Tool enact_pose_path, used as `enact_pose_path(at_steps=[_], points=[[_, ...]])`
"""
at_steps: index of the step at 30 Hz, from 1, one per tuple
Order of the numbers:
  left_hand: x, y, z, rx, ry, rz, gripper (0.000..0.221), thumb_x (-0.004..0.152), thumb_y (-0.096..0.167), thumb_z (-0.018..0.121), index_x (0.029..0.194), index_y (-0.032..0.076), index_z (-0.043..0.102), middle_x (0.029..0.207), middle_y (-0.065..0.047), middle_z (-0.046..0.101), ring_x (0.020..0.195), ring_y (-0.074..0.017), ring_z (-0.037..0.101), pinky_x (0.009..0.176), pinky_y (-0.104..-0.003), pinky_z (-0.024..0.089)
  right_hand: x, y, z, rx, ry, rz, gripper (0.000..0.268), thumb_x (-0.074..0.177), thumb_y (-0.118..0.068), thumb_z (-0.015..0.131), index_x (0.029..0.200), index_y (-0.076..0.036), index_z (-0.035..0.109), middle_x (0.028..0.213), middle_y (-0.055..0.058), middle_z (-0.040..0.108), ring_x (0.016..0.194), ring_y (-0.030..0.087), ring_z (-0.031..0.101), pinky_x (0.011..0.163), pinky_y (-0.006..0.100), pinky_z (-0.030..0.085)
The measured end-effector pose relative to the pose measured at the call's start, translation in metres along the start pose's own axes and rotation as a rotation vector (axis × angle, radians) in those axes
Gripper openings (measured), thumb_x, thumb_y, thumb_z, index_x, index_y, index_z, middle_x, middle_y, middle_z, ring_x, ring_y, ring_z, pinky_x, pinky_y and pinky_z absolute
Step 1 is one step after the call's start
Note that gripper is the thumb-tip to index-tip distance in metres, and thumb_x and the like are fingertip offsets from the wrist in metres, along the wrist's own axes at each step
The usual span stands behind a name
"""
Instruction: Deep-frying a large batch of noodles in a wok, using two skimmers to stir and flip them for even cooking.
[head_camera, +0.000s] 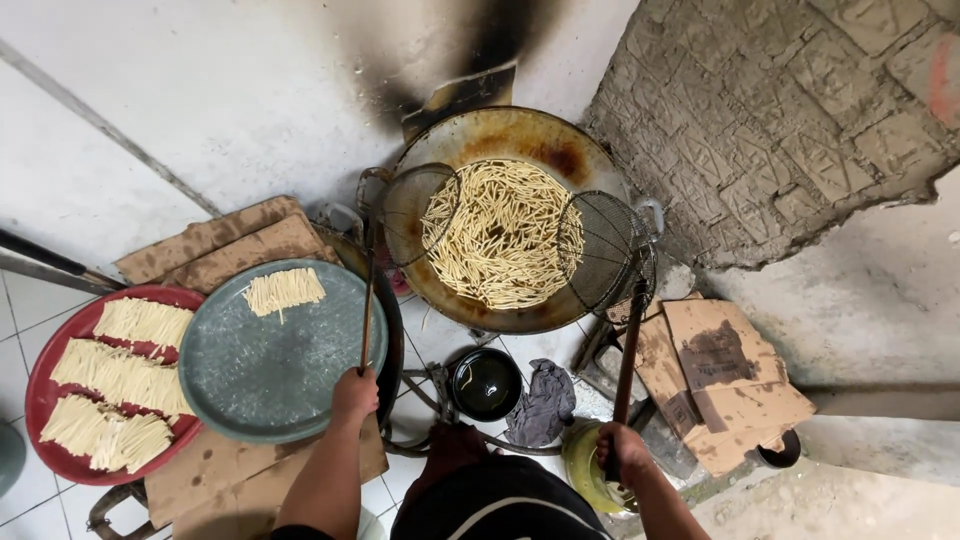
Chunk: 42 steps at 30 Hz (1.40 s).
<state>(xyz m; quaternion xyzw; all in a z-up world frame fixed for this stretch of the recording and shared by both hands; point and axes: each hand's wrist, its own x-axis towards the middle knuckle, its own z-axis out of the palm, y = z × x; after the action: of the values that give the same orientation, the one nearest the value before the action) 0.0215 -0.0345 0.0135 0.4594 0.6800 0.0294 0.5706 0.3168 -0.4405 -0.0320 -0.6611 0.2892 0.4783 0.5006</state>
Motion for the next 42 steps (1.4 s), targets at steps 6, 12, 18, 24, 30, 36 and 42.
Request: enact_pose_path(at_steps=[6, 12, 18, 24, 30, 36, 42], points=[[0.006, -0.004, -0.005, 0.335, 0.113, 0.065, 0.043, 0.108, 0.028, 0.041, 0.126, -0.002, 0.065, 0.107, -0.024, 0.070, 0.074, -0.0375, 0.073, 0.059, -0.042, 0.062, -0.003, -0.006, -0.011, -0.059, -0.031, -0.025, 0.026, 0.091, -0.005, 0.051, 0.068, -0.015, 0.043, 0.059, 0.001, 0.043, 0.045, 0.019, 0.036, 0.041, 0.035, 0.031], [-0.001, -0.003, 0.003, 0.151, 0.105, 0.060, 0.033, 0.109, 0.025, 0.044, 0.112, -0.002, 0.064, 0.082, -0.017, 0.066, 0.062, -0.0287, 0.063, 0.052, -0.038, 0.054, -0.011, -0.011, -0.009, -0.035, 0.023, -0.012, 0.024, 0.088, -0.002, 0.052, 0.070, -0.014, 0.043, 0.059, 0.002, 0.043, 0.045, 0.018, 0.037, 0.039, 0.033, 0.031], [-0.007, 0.004, 0.012, 0.152, 0.141, 0.031, 0.031, 0.110, 0.025, 0.047, 0.110, -0.001, 0.064, 0.078, -0.016, 0.065, 0.061, -0.0268, 0.062, 0.050, -0.036, 0.056, -0.017, -0.014, -0.010, -0.045, 0.051, -0.006, 0.018, 0.096, -0.006, 0.055, 0.078, -0.009, 0.050, 0.065, 0.004, 0.050, 0.048, 0.019, 0.043, 0.041, 0.033, 0.037], [0.004, 0.002, 0.012, 0.227, 0.149, 0.042, 0.033, 0.110, 0.028, 0.048, 0.108, -0.001, 0.062, 0.083, -0.017, 0.066, 0.063, -0.0291, 0.064, 0.052, -0.038, 0.056, -0.013, -0.015, -0.007, -0.051, 0.021, -0.022, 0.024, 0.093, -0.007, 0.052, 0.070, -0.012, 0.047, 0.061, 0.003, 0.047, 0.047, 0.020, 0.041, 0.042, 0.034, 0.035], [0.025, -0.013, 0.020, 0.236, 0.157, 0.034, 0.034, 0.110, 0.030, 0.048, 0.112, 0.000, 0.062, 0.091, -0.017, 0.068, 0.071, -0.0291, 0.066, 0.055, -0.037, 0.059, -0.013, -0.015, -0.012, -0.034, 0.047, 0.002, 0.019, 0.097, -0.007, 0.055, 0.078, -0.010, 0.052, 0.063, 0.003, 0.051, 0.046, 0.018, 0.043, 0.039, 0.031, 0.036], [0.018, -0.006, 0.016, 0.202, 0.146, 0.020, 0.030, 0.109, 0.024, 0.048, 0.120, 0.003, 0.066, 0.092, -0.016, 0.069, 0.077, -0.0285, 0.067, 0.063, -0.038, 0.062, -0.006, -0.011, -0.008, -0.053, 0.044, -0.011, 0.022, 0.091, -0.004, 0.052, 0.071, -0.012, 0.046, 0.060, 0.002, 0.047, 0.045, 0.019, 0.039, 0.040, 0.033, 0.032], [0.016, -0.005, 0.016, 0.268, 0.169, 0.055, 0.033, 0.109, 0.027, 0.047, 0.117, 0.001, 0.066, 0.090, -0.018, 0.070, 0.066, -0.0322, 0.068, 0.055, -0.041, 0.057, -0.013, -0.014, -0.010, -0.046, 0.029, 0.014, 0.025, 0.094, -0.008, 0.054, 0.070, -0.013, 0.047, 0.062, 0.002, 0.049, 0.047, 0.019, 0.041, 0.042, 0.033, 0.034]])
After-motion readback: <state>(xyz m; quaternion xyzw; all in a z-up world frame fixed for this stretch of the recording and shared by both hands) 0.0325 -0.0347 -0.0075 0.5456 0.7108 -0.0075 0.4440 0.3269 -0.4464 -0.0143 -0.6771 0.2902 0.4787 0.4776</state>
